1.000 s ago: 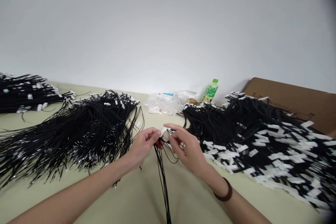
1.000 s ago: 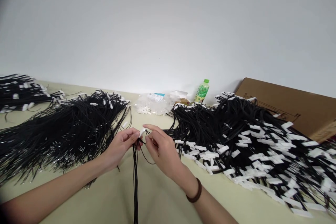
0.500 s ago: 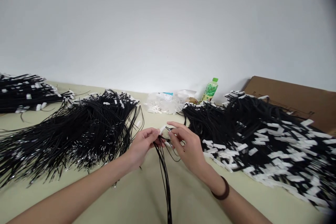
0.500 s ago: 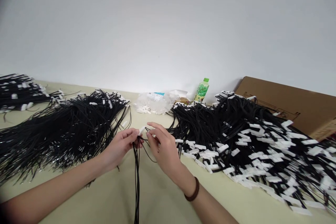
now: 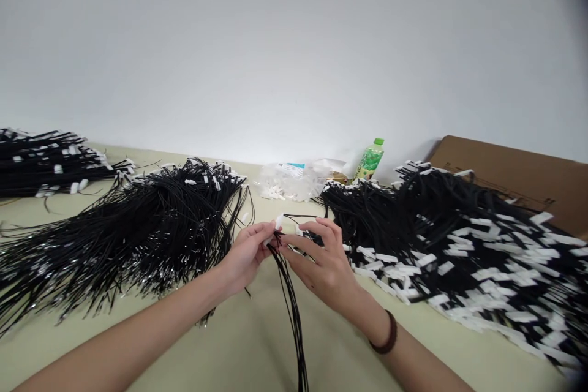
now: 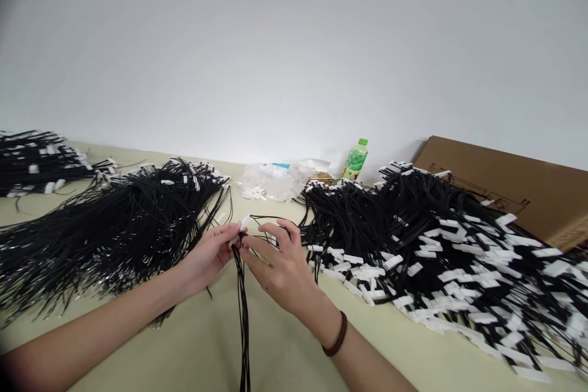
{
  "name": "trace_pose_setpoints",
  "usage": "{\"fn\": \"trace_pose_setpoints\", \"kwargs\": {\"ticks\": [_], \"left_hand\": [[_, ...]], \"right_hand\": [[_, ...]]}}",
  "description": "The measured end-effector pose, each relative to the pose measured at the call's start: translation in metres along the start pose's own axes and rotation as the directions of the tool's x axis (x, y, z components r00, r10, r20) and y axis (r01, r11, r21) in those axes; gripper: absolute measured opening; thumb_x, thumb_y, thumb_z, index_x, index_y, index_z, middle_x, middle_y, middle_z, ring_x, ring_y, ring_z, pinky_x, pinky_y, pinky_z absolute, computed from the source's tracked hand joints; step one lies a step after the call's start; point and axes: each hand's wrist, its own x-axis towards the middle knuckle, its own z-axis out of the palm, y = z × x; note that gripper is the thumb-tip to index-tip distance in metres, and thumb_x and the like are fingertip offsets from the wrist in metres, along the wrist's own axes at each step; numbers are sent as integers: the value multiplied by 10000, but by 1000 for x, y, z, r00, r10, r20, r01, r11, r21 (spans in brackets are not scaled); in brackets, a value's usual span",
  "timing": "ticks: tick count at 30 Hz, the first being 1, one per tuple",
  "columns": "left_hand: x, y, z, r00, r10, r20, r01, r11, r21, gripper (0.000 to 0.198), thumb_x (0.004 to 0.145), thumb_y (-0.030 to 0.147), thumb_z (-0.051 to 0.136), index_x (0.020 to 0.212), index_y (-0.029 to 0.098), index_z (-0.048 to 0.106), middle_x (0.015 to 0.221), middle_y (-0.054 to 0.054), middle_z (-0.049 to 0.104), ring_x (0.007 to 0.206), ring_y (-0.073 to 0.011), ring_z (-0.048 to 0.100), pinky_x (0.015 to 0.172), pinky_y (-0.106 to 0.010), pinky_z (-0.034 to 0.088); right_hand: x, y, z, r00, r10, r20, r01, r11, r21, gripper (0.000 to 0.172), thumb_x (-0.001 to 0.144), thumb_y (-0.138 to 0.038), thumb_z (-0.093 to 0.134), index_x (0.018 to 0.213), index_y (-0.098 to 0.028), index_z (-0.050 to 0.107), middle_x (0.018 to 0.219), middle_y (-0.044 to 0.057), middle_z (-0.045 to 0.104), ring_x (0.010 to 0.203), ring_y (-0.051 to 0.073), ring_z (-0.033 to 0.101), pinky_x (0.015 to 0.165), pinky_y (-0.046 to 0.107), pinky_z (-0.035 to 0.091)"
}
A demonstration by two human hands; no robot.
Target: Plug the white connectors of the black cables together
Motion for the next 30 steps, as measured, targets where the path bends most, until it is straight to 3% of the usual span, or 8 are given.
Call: {"fn": "trace_pose_setpoints", "kwargs": {"ticks": [8,11,15,19,21,23,26,30], "left_hand": [[3,-3,-3,1000,23,-17,-23,999,37,272,608,351,739,712,119,642,669,-24,637,606,-91,550,648,-224,419],[4,-3,-4,998,23,-61,-19,998,59,266,638,357,715,729,119,639,681,-31,642,625,-102,564,682,-240,427],[3,-5,-5,996,34,-86,-26,996,87,273,636,370,709,717,121,633,687,-36,643,630,-114,565,685,-258,429],[2,-6,-4,994,41,-105,-30,994,104,304,595,394,727,691,124,625,663,-30,637,611,-116,559,679,-266,429],[2,-7,-3,994,45,-100,-33,992,121,318,580,406,733,683,125,625,660,-29,634,608,-117,557,676,-269,430],[2,-8,-4,994,44,-99,-31,991,132,329,570,418,736,673,126,624,653,-28,630,602,-118,554,668,-271,432],[4,-9,-4,994,53,-99,-41,991,124,336,564,419,741,675,124,624,652,-28,628,593,-112,548,654,-266,432],[4,-9,-4,994,70,-87,-60,992,115,324,565,397,748,681,119,630,647,-26,624,582,-96,532,635,-248,420]], "right_hand": [[2,4,-3,921,389,-11,-354,849,391,169,826,-128,524,933,-208,628,930,27,651,974,149,539,868,333,431],[6,13,-10,708,706,31,-531,503,681,128,843,-233,522,893,-190,631,936,48,636,952,137,575,879,319,458],[14,35,-25,377,915,142,-344,-3,939,166,779,-327,607,811,-167,573,762,-8,572,730,87,589,740,277,502],[16,49,-38,269,962,-48,-322,136,937,173,755,-305,634,850,-164,602,720,-26,495,506,7,407,448,143,329],[14,46,-39,346,903,-255,-430,394,812,172,796,-290,591,921,-178,630,728,-14,493,509,10,370,437,151,271],[11,37,-35,568,739,-362,-506,661,554,185,815,-216,566,980,-188,646,694,-9,483,548,27,381,473,168,283],[6,21,-23,881,423,-211,-380,899,217,210,798,-116,570,978,-175,658,617,-12,457,570,48,387,515,190,301],[2,8,-8,970,236,-54,-236,972,17,107,797,-141,580,840,-169,674,578,-2,463,581,75,364,541,217,298]]}}
